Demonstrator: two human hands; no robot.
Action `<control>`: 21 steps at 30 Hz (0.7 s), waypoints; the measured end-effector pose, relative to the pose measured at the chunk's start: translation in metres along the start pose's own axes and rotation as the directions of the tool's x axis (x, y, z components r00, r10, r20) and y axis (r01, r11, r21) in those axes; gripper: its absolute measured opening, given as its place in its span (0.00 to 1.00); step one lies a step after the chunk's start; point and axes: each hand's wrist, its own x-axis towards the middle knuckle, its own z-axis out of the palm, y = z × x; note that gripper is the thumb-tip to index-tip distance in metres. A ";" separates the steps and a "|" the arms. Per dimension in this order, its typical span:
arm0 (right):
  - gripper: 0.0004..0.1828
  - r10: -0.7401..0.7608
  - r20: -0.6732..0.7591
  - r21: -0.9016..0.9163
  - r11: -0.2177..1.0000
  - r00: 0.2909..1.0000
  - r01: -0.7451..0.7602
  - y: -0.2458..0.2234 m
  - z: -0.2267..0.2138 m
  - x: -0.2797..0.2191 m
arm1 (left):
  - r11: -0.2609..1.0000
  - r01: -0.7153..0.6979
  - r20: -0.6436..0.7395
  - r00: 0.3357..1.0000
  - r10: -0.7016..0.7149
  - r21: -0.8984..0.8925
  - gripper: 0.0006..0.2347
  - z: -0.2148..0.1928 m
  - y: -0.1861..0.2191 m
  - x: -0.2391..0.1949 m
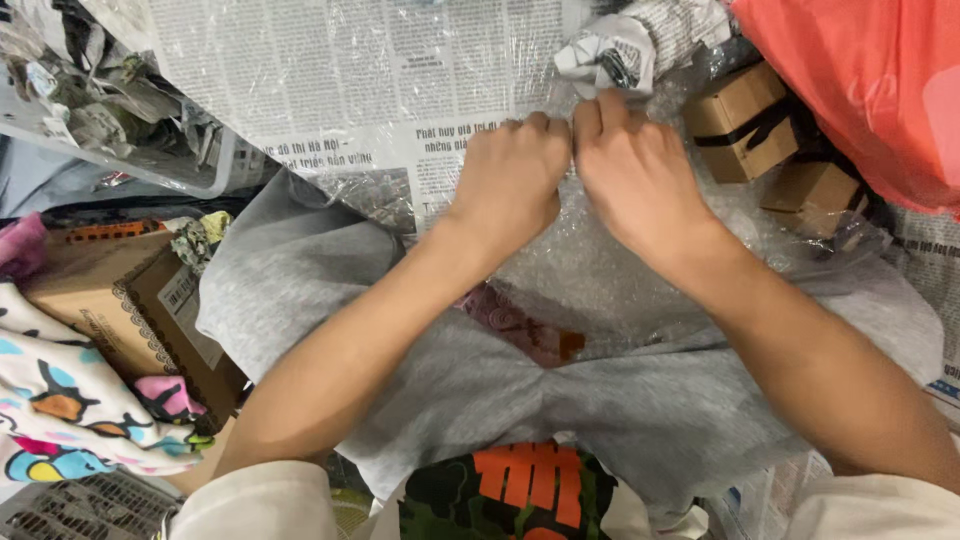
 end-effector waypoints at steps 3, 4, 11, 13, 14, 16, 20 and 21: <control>0.24 -0.022 -0.098 -0.072 0.997 0.995 0.015 0.002 -0.001 -0.003 | 1.000 0.020 -0.043 0.999 -0.020 0.007 0.10 0.008 -0.001 -0.001; 0.23 -0.008 -0.057 -0.028 1.000 0.998 0.006 0.001 -0.001 -0.004 | 0.999 0.023 0.015 1.000 -0.024 0.025 0.08 0.010 -0.003 0.000; 0.14 0.048 0.131 0.091 0.994 0.990 -0.060 -0.002 0.005 -0.012 | 0.998 -0.048 -0.045 0.998 0.050 0.046 0.06 0.033 -0.009 0.000; 0.16 0.021 0.059 0.091 0.995 0.998 -0.026 0.001 0.006 -0.008 | 0.996 -0.073 -0.068 0.995 0.077 0.053 0.08 0.033 -0.014 0.007; 0.16 0.004 0.043 0.067 0.998 0.999 -0.006 0.000 0.007 -0.008 | 0.995 -0.090 -0.113 0.989 0.096 0.052 0.09 0.033 -0.014 0.006; 0.17 -0.015 0.021 0.050 0.999 1.000 0.013 -0.003 0.010 -0.009 | 0.995 -0.093 -0.109 0.989 0.095 0.022 0.11 0.031 -0.016 0.003; 0.20 0.008 -0.002 0.159 0.987 1.000 -0.007 0.004 0.005 -0.006 | 0.948 -0.233 -0.268 0.948 0.171 -0.218 0.23 0.009 -0.028 0.002; 0.21 0.018 -0.003 0.209 0.978 1.000 -0.017 0.006 0.003 -0.005 | 0.907 -0.286 -0.312 0.931 0.188 -0.307 0.24 0.001 -0.034 0.001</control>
